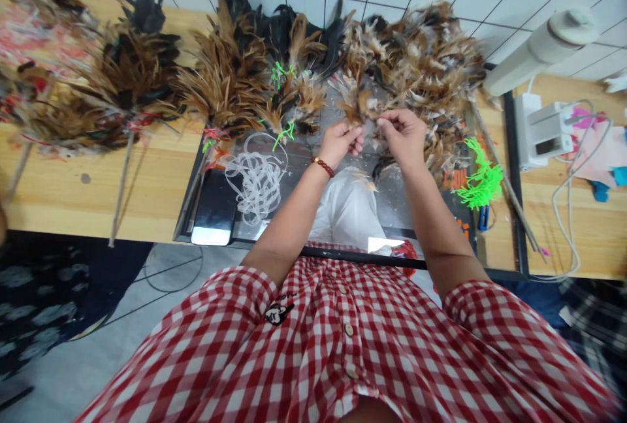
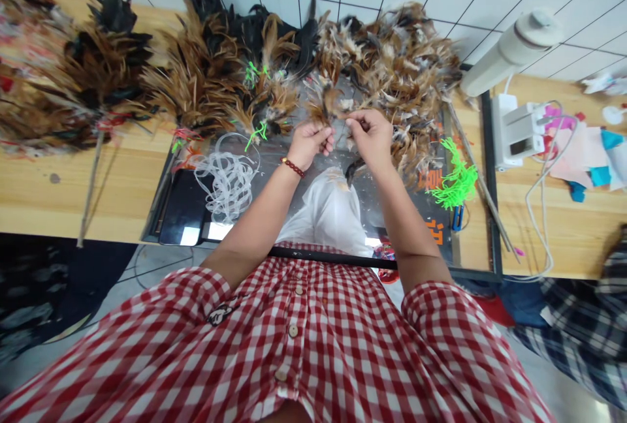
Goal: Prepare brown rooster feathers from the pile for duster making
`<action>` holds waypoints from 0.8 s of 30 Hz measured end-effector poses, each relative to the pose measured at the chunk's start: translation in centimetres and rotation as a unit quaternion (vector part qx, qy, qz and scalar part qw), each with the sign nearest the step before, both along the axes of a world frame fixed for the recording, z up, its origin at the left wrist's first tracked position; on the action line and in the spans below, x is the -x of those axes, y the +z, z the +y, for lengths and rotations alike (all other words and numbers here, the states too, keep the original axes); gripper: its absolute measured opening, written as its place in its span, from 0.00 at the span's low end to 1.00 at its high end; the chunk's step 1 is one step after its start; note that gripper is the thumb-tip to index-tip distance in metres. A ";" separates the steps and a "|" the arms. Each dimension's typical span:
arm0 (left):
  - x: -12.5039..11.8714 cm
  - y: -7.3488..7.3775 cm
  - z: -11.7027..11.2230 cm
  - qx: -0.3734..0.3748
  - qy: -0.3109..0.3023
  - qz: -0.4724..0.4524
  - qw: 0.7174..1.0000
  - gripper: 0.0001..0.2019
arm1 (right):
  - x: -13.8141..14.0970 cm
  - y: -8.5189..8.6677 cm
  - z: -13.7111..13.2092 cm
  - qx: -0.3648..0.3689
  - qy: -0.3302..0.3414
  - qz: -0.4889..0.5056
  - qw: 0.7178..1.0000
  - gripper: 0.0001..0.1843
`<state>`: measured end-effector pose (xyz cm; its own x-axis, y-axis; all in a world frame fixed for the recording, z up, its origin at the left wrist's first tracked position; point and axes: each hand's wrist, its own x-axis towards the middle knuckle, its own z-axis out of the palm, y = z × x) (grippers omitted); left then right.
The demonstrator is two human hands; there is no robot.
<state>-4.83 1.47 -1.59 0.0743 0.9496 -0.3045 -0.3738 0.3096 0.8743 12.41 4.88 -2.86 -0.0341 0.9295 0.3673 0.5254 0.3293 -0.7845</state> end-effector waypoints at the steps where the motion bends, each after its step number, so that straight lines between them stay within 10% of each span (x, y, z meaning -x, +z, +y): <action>1: 0.1 0.1 0.1 0.005 0.023 -0.016 1.000 0.10 | -0.3 0.0 0.1 -0.012 -0.002 -0.032 0.999 0.09; 10: 0.4 0.5 0.3 0.034 0.065 -0.052 0.996 0.09 | 0.8 0.8 -1.4 0.016 0.128 -0.364 0.923 0.13; 24: -0.5 0.2 0.0 0.019 0.017 0.038 0.999 0.10 | 1.4 3.1 -2.5 -0.023 0.068 -0.393 0.917 0.14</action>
